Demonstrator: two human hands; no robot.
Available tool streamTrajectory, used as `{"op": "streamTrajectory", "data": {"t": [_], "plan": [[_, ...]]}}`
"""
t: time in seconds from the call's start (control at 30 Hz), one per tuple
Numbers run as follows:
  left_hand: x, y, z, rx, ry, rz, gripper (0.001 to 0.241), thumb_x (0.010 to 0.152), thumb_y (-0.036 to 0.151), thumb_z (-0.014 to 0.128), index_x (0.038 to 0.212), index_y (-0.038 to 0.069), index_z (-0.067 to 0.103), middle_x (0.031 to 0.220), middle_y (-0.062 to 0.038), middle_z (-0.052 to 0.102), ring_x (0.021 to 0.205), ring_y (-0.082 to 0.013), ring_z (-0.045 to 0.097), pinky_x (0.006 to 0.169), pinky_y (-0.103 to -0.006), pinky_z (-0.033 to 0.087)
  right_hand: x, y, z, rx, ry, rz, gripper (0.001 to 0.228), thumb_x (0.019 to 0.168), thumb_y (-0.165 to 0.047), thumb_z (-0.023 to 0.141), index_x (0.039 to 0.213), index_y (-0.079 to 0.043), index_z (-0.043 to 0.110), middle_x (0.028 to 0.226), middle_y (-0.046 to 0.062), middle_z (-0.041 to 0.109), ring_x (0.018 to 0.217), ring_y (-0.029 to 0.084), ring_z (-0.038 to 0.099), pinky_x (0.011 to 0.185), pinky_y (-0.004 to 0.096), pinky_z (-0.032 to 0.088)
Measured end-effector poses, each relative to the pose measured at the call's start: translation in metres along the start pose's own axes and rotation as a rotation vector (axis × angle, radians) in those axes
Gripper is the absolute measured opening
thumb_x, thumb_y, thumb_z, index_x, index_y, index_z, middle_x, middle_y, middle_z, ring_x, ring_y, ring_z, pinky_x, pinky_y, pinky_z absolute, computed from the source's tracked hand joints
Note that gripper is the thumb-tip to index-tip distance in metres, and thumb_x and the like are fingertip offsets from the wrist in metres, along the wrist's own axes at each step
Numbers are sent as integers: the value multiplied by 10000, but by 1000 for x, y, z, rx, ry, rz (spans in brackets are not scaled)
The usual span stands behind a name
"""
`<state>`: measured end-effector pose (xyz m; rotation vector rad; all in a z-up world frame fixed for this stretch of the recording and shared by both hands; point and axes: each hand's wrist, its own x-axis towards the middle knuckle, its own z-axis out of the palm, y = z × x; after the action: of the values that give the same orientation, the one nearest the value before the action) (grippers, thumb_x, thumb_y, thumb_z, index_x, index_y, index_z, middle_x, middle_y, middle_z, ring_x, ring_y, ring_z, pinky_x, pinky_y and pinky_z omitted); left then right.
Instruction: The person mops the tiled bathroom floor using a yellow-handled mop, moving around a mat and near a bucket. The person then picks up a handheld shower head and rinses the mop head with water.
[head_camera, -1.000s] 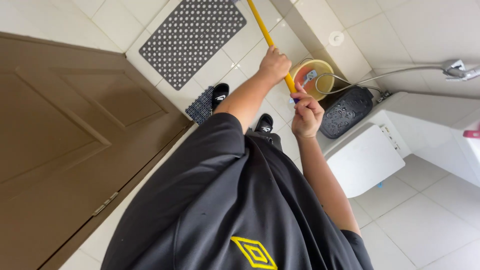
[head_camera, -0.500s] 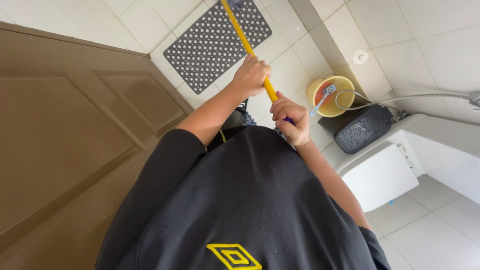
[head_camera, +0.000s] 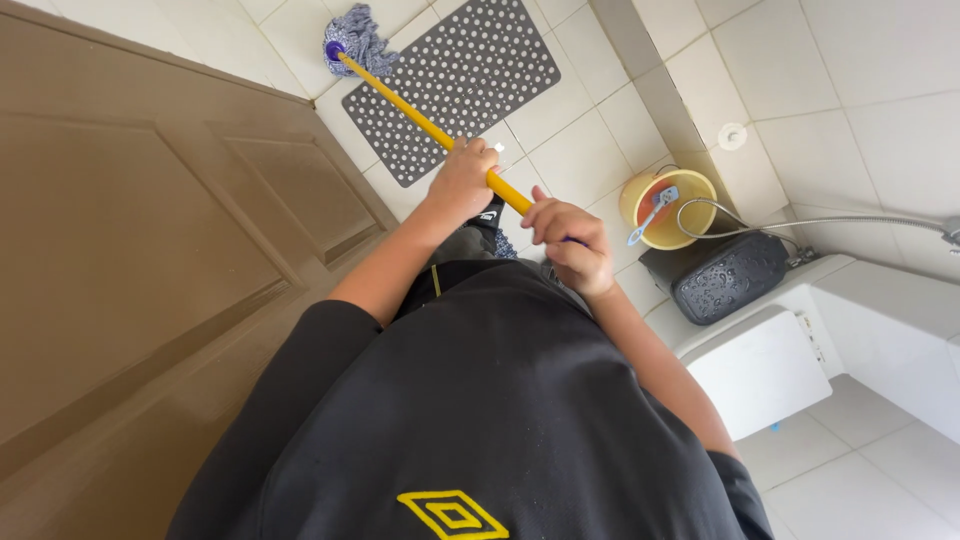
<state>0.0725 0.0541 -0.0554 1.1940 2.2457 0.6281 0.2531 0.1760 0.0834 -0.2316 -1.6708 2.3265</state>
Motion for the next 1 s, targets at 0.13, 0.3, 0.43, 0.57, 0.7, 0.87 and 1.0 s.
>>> {"op": "streamTrajectory", "data": {"t": [0.13, 0.3, 0.43, 0.57, 0.7, 0.87, 1.0], "plan": [[-6, 47, 5, -108, 341, 222, 280, 766, -24, 699, 1030, 70, 689, 1200, -156, 623, 1192, -448, 506, 1065, -613, 339, -23, -27, -4, 187, 105, -150, 135, 742, -107, 599, 688, -11, 521, 855, 121, 602, 1005, 292, 593, 1323, 509, 247], [14, 69, 47, -273, 264, 149, 335, 744, -81, 642, 1016, 114, 665, 1065, -40, 659, 1140, -310, 585, 922, -578, 396, -63, -22, -40, 254, 149, -168, 160, 793, -128, 590, 717, -33, 486, 905, 122, 598, 1057, 275, 578, 1309, 501, 255], [21, 56, 125, -208, 95, 222, 246, 761, 5, 691, 978, 117, 664, 1046, -75, 596, 1136, -327, 538, 939, -544, 430, -109, -2, -59, 260, 335, 14, 106, 869, -67, 529, 778, -17, 509, 1037, 170, 620, 1266, 345, 565, 1274, 530, 328], [8, 88, 132, -125, -1, 189, 236, 786, 3, 692, 991, 113, 654, 1060, -92, 601, 1170, -330, 522, 984, -503, 433, -129, -21, -74, 393, 503, 242, 155, 1030, -50, 505, 901, 5, 572, 1367, 217, 636, 1327, 334, 546, 1216, 516, 438], [-8, 102, 124, 0, 228, 350, 390, 622, 152, 760, 997, 103, 664, 1027, -148, 624, 1236, -505, 500, 993, -667, 333, -137, -39, -83, 388, 511, 519, 193, 1038, -60, 509, 1146, 58, 615, 1453, 182, 595, 1331, 305, 544, 1160, 481, 461], [-33, 91, 139, 13, -175, 339, 286, 952, -6, 536, 1193, 137, 597, 1094, -56, 630, 1173, -272, 575, 1216, -513, 384, -129, -17, -89, -306, 232, 780, 548, 857, 45, 571, 1403, 23, 537, 1333, 102, 653, 1188, 155, 652, 922, 280, 525], [-21, 93, 112, 162, -25, 347, 269, 922, 47, 546, 1157, 166, 603, 997, -19, 635, 1105, -240, 578, 1111, -659, 349, -88, -31, -62, -642, 239, 881, 428, 944, -74, 649, 1359, 27, 625, 1034, 125, 730, 809, 165, 692, 698, 276, 522]]}}
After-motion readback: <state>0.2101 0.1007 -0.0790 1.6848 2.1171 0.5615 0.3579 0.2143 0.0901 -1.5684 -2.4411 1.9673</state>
